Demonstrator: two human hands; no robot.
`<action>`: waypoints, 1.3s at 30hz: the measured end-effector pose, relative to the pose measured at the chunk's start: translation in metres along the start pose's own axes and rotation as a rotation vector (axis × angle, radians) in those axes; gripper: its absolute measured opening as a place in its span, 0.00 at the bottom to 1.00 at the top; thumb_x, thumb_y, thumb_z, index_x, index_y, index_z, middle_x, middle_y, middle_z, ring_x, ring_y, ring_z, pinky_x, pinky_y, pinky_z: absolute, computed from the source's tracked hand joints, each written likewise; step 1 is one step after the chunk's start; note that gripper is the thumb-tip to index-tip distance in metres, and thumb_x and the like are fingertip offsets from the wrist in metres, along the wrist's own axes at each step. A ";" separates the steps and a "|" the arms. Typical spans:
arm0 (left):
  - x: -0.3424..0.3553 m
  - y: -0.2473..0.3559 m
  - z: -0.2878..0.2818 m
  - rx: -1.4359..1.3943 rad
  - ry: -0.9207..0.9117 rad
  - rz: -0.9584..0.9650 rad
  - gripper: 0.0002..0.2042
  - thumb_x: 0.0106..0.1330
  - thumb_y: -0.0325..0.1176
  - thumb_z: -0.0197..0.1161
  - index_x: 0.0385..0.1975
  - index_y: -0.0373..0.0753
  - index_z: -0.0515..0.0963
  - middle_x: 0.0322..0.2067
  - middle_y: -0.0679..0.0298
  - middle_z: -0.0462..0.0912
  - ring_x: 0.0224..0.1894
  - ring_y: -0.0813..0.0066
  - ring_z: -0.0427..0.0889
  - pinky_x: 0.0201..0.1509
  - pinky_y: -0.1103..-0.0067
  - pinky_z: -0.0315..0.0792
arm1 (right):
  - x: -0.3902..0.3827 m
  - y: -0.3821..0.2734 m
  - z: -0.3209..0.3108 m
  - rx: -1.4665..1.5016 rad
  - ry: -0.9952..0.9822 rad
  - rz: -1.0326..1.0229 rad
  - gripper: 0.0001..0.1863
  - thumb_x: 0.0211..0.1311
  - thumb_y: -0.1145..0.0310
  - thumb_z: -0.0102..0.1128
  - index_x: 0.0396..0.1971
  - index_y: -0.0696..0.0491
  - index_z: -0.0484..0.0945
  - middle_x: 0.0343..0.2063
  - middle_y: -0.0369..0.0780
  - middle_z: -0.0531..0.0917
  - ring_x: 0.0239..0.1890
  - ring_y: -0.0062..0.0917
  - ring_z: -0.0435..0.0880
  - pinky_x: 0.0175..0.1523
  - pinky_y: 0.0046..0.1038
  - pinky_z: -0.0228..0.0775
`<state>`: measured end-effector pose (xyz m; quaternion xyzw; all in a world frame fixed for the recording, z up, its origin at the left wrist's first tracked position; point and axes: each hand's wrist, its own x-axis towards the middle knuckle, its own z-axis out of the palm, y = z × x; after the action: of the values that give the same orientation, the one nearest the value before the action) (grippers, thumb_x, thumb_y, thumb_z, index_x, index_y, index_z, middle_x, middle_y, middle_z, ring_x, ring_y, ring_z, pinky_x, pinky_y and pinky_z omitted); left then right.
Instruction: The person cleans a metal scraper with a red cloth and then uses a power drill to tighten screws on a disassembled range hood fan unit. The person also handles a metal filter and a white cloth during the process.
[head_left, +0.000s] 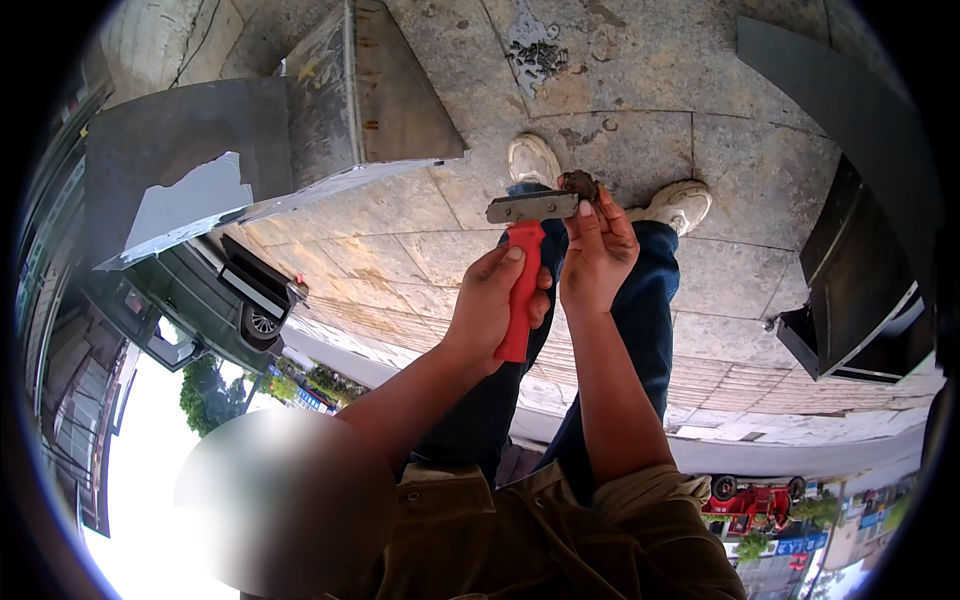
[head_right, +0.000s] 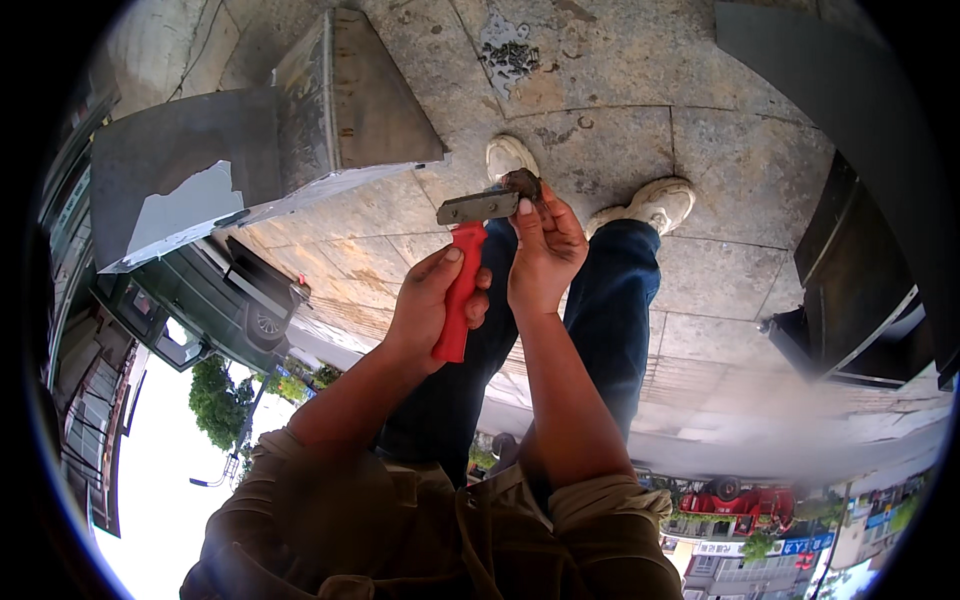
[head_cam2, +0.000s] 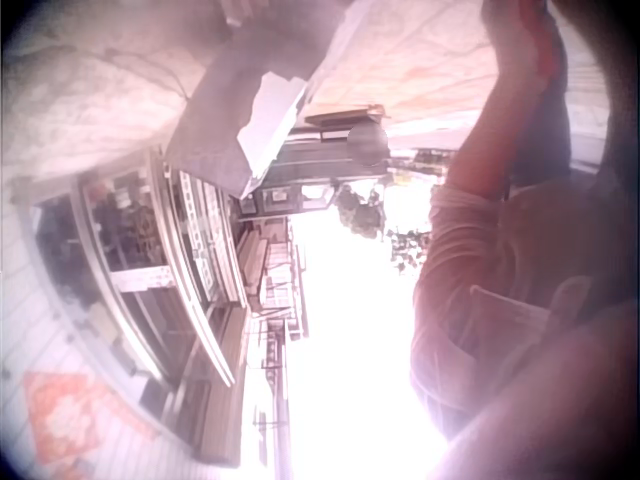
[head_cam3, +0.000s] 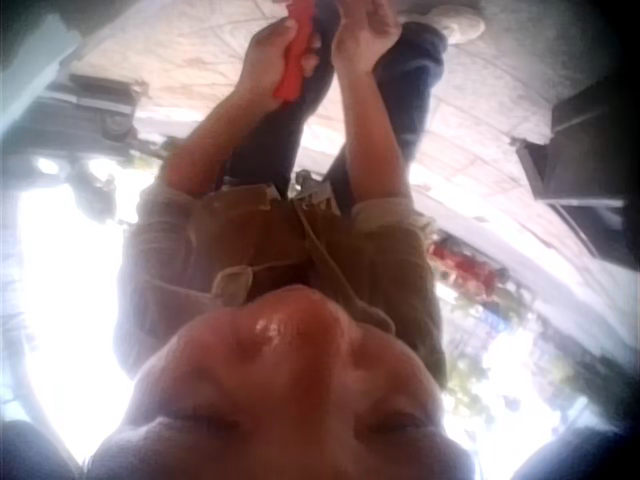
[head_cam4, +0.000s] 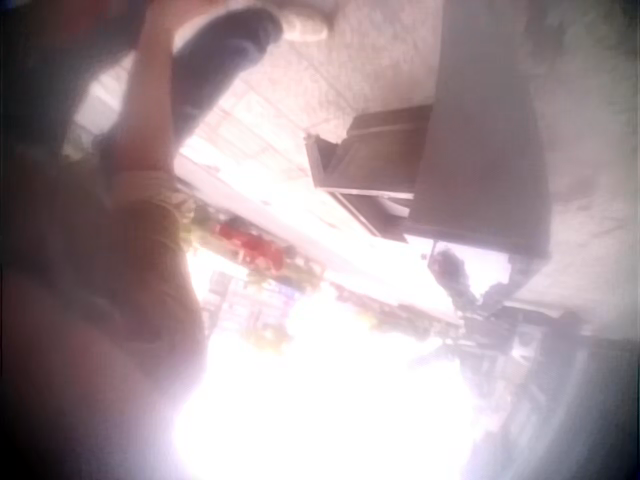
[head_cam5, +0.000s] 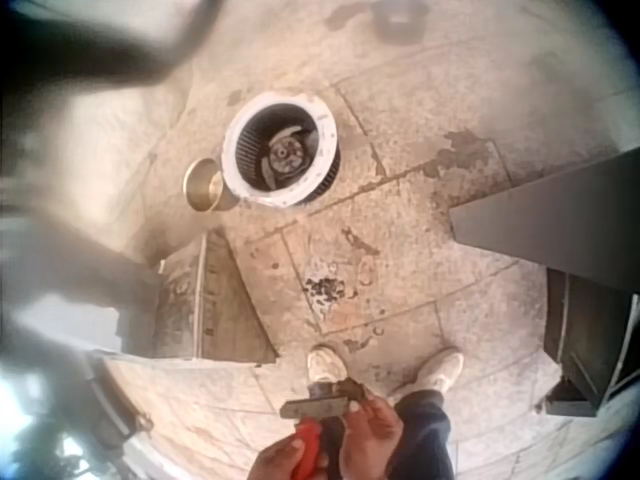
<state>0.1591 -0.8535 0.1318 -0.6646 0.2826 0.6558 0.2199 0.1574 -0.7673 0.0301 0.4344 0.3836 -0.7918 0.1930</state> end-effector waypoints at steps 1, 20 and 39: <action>0.001 -0.002 0.001 -0.009 0.008 0.002 0.13 0.69 0.40 0.48 0.43 0.36 0.67 0.28 0.61 0.73 0.19 0.78 0.70 0.22 0.82 0.65 | 0.000 0.001 0.000 -0.019 0.004 -0.005 0.11 0.59 0.81 0.52 0.43 0.61 0.74 0.40 0.46 0.80 0.44 0.28 0.80 0.50 0.29 0.74; 0.002 0.039 -0.022 0.497 -0.005 0.096 0.15 0.69 0.39 0.46 0.47 0.35 0.67 0.25 0.63 0.73 0.18 0.79 0.71 0.21 0.84 0.65 | 0.003 -0.003 0.001 0.104 -0.064 0.129 0.11 0.59 0.79 0.54 0.43 0.61 0.75 0.38 0.41 0.81 0.41 0.23 0.80 0.45 0.27 0.76; 0.008 0.018 -0.008 0.053 0.008 -0.036 0.12 0.69 0.38 0.45 0.42 0.35 0.68 0.25 0.62 0.73 0.18 0.78 0.70 0.20 0.83 0.66 | 0.002 0.003 -0.001 -0.102 -0.056 0.002 0.11 0.57 0.83 0.54 0.41 0.64 0.74 0.35 0.41 0.81 0.37 0.20 0.80 0.45 0.24 0.75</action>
<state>0.1531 -0.8728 0.1255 -0.6660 0.2888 0.6415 0.2480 0.1590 -0.7689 0.0269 0.4022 0.4173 -0.7828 0.2263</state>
